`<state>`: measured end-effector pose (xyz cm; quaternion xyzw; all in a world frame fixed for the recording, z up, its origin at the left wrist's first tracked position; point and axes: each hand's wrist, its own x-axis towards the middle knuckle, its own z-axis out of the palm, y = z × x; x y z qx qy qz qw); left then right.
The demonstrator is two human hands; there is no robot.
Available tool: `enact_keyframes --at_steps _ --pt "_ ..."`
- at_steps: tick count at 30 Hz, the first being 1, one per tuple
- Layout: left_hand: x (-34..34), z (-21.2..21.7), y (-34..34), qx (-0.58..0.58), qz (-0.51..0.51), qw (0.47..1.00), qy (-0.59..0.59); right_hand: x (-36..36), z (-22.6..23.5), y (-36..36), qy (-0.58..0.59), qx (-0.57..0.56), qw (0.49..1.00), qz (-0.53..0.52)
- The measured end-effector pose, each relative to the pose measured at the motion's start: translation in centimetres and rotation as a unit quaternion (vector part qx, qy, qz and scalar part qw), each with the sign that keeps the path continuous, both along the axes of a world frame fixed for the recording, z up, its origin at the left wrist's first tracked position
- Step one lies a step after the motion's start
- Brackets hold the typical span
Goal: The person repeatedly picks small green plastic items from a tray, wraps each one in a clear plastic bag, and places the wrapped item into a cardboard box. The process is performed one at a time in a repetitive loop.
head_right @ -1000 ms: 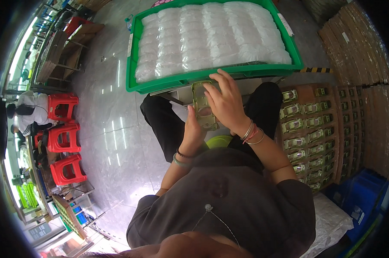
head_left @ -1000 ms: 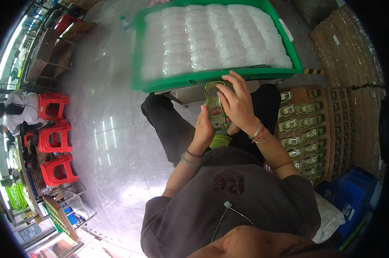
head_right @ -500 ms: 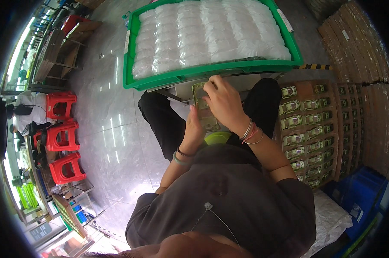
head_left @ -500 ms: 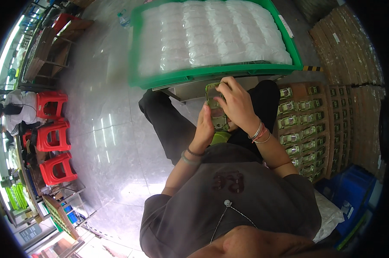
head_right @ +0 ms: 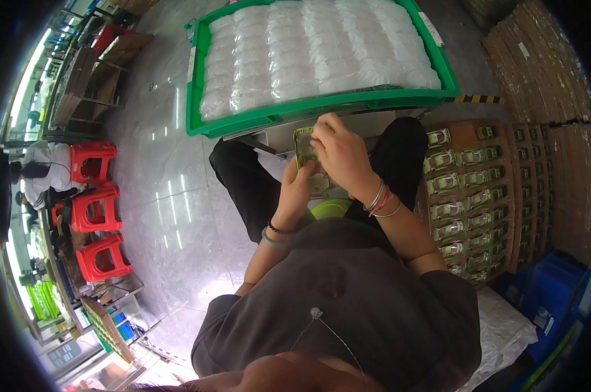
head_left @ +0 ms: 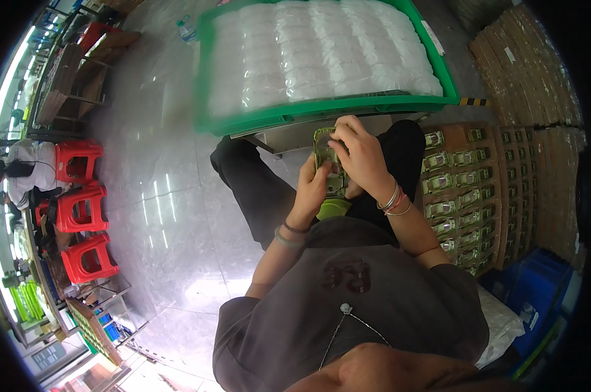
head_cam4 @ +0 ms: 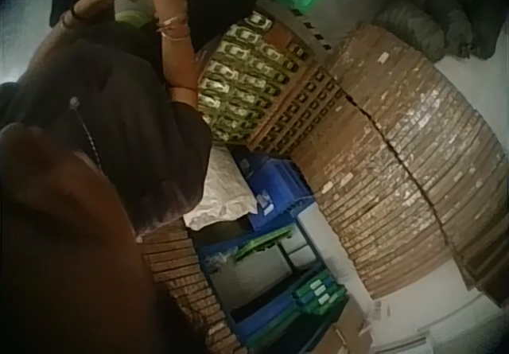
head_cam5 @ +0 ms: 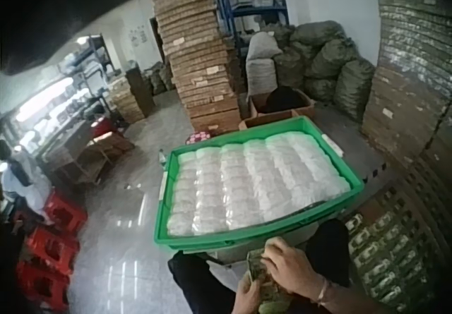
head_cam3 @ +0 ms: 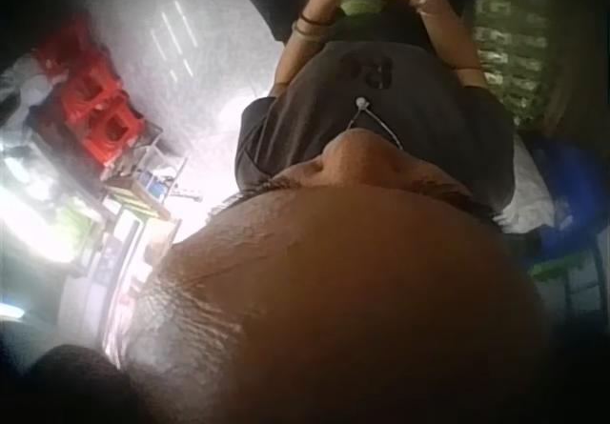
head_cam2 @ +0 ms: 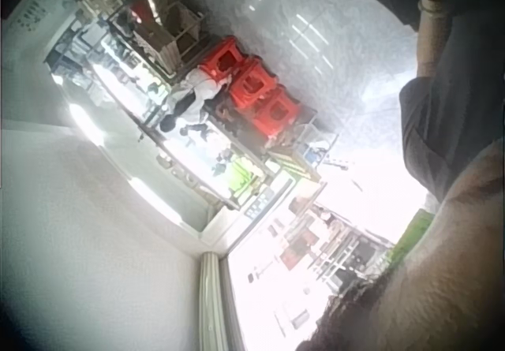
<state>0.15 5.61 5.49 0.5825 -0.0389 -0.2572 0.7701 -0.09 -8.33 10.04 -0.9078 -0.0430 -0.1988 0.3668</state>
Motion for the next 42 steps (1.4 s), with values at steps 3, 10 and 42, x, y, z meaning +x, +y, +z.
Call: enact_keyframes --at_steps 3,10,42 --pt "0.2 -0.2 -0.2 0.034 0.018 0.999 -0.022 -0.3 0.0 0.3 -0.003 -0.050 0.999 -0.009" --pt "0.6 -1.7 -0.7 0.077 0.105 0.981 -0.141 -0.9 -3.4 2.7 -0.124 0.059 0.987 -0.085" --pt "0.2 -1.3 -2.6 0.145 0.109 0.958 -0.222 -2.2 -5.9 2.6 -0.040 0.290 0.949 -0.117"
